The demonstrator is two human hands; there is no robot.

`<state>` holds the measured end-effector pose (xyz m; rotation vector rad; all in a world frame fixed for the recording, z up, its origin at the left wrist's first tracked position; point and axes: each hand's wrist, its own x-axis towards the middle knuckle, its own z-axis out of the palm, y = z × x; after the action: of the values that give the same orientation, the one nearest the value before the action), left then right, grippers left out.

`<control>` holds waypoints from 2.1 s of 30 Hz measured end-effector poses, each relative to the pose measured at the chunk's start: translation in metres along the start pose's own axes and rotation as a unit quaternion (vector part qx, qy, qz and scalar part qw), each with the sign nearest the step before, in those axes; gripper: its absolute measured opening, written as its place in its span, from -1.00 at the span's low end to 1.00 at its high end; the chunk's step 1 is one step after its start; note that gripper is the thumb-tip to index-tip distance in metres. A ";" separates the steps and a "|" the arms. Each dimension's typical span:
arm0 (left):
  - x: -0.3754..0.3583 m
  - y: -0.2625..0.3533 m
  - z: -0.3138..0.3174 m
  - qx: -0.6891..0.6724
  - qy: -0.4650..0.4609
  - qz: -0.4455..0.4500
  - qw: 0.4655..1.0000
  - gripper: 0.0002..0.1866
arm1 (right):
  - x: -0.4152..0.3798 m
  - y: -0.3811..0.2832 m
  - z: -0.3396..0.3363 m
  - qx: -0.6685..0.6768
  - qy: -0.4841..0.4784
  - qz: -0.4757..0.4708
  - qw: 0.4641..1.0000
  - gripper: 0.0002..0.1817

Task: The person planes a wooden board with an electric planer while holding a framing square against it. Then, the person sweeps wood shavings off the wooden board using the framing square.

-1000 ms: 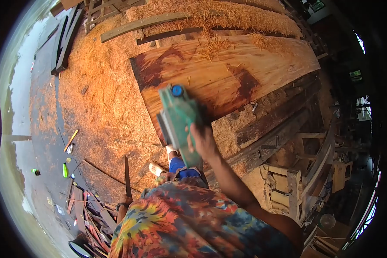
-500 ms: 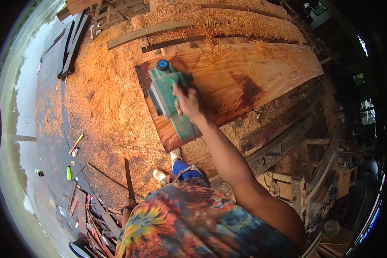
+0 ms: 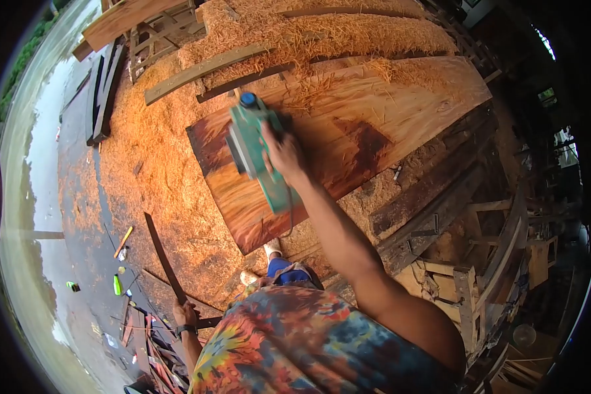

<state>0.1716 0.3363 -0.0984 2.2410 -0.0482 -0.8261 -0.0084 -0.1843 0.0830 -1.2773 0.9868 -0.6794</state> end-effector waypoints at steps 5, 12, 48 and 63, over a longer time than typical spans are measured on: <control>0.037 0.031 0.006 0.078 0.012 0.044 0.996 -0.84 | -0.140 0.039 -0.049 0.033 0.079 0.036 0.996 -0.35; 0.081 0.030 0.024 -0.077 -0.073 -0.080 0.991 -0.86 | -0.161 0.043 -0.079 0.037 0.088 0.035 0.995 -0.38; 0.078 -0.069 -0.005 0.231 -0.197 -0.075 0.950 -0.78 | -0.198 0.056 -0.013 0.070 0.156 0.023 0.985 -0.45; 0.079 -0.053 0.014 0.142 -0.168 -0.094 0.971 -0.76 | 0.043 -0.005 -0.072 0.037 0.149 0.042 0.987 -0.23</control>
<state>0.2154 0.3451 -0.1829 2.3674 -0.1211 -1.3725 -0.0530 -0.2557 0.0788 -1.0816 1.2400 -0.8484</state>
